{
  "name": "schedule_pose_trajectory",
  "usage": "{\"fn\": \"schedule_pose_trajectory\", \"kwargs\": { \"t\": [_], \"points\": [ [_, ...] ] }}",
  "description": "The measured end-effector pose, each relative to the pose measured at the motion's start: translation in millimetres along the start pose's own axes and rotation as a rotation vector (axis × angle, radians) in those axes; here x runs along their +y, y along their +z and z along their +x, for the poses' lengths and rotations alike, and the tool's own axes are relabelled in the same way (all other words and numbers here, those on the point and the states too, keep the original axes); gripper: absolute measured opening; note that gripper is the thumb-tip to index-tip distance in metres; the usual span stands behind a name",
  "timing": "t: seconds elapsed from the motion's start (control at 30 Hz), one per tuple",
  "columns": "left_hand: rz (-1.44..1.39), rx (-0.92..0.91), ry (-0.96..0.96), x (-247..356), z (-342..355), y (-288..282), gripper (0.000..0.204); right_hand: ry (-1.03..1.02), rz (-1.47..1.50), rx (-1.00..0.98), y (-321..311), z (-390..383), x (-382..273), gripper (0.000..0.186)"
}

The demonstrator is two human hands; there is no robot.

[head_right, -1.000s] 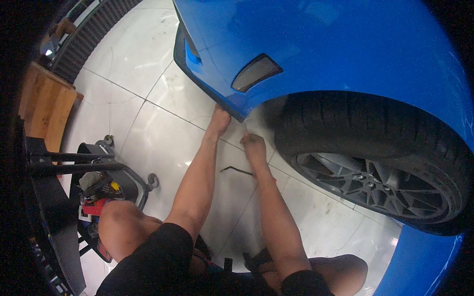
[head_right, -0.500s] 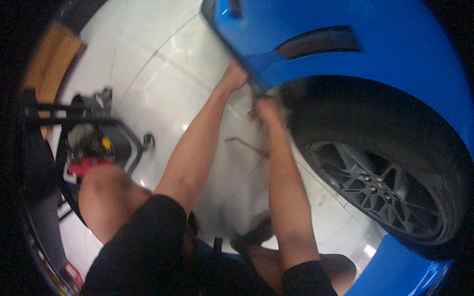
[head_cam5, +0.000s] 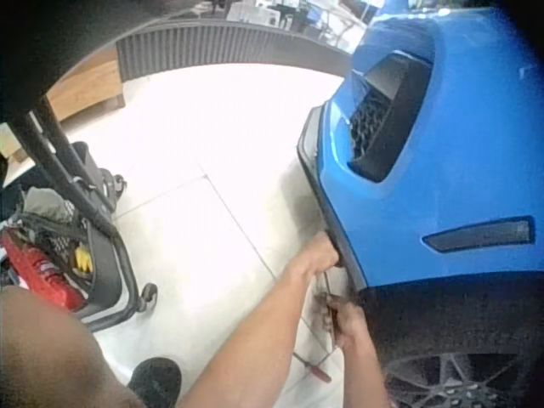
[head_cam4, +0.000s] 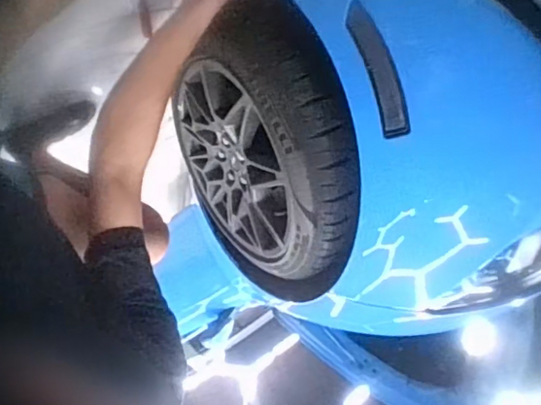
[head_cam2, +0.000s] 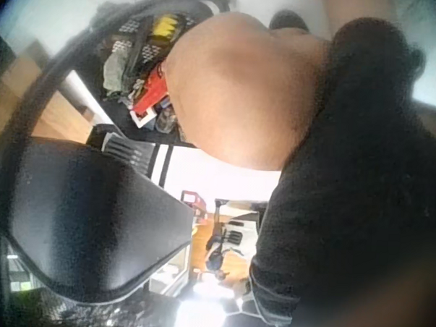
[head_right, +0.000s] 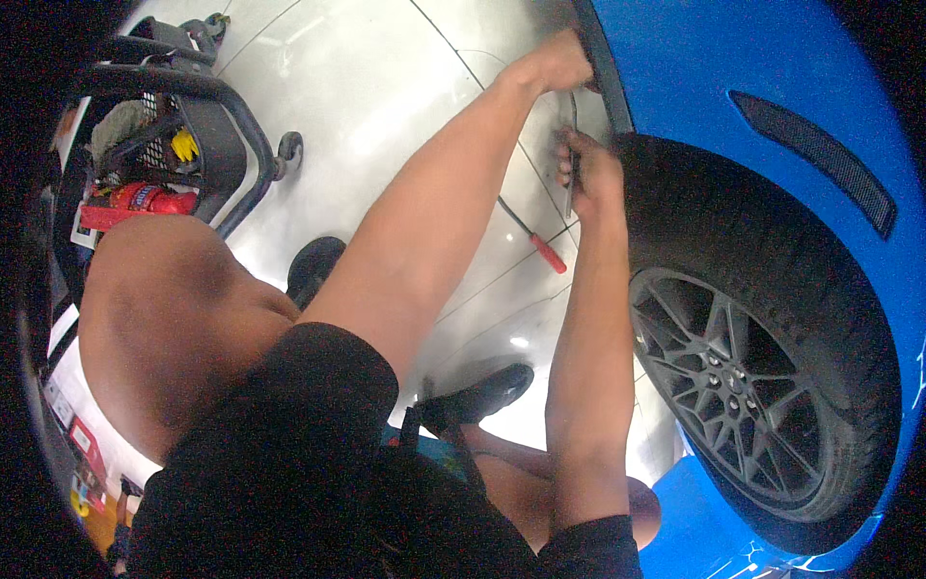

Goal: The person kneels beside a blue car and uses a screwdriver to remove fasteners from the front bumper. They then pull the bumper away from the vehicle, detaching it from the front end.

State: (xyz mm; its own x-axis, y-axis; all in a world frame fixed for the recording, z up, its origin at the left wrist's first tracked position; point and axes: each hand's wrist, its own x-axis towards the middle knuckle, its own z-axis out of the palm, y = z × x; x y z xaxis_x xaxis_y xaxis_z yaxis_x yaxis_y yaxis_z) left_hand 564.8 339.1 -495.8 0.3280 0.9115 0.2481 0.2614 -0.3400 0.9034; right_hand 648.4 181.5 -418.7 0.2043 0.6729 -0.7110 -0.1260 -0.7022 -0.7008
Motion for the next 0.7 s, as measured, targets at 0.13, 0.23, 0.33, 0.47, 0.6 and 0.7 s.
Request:
{"fn": "schedule_pose_trajectory", "kwargs": {
  "t": [0.13,0.23,0.33,0.47,0.6,0.7],
  "points": [
    [-0.103,0.006,-0.198,-5,6,-9,0.020,-0.007,-0.002,0.000,3,-2,0,0.026],
    [0.001,-0.130,-0.046,13,-2,-8,0.024,-0.007,0.042,0.029,-9,1,5,0.026],
    [0.103,-0.253,-0.028,11,-13,-13,0.025,0.002,0.044,0.021,2,-2,7,0.026],
    [-0.241,-0.354,-0.165,29,-42,-16,0.025,0.043,0.104,0.027,-7,-14,22,0.023],
    [-0.798,-0.308,-0.448,21,-69,-19,0.033,0.066,0.207,0.007,-11,-17,33,0.023],
    [-0.781,-0.422,-0.459,16,-76,-17,0.042,0.081,0.196,-0.010,-10,-17,33,0.023]
  ]
}}
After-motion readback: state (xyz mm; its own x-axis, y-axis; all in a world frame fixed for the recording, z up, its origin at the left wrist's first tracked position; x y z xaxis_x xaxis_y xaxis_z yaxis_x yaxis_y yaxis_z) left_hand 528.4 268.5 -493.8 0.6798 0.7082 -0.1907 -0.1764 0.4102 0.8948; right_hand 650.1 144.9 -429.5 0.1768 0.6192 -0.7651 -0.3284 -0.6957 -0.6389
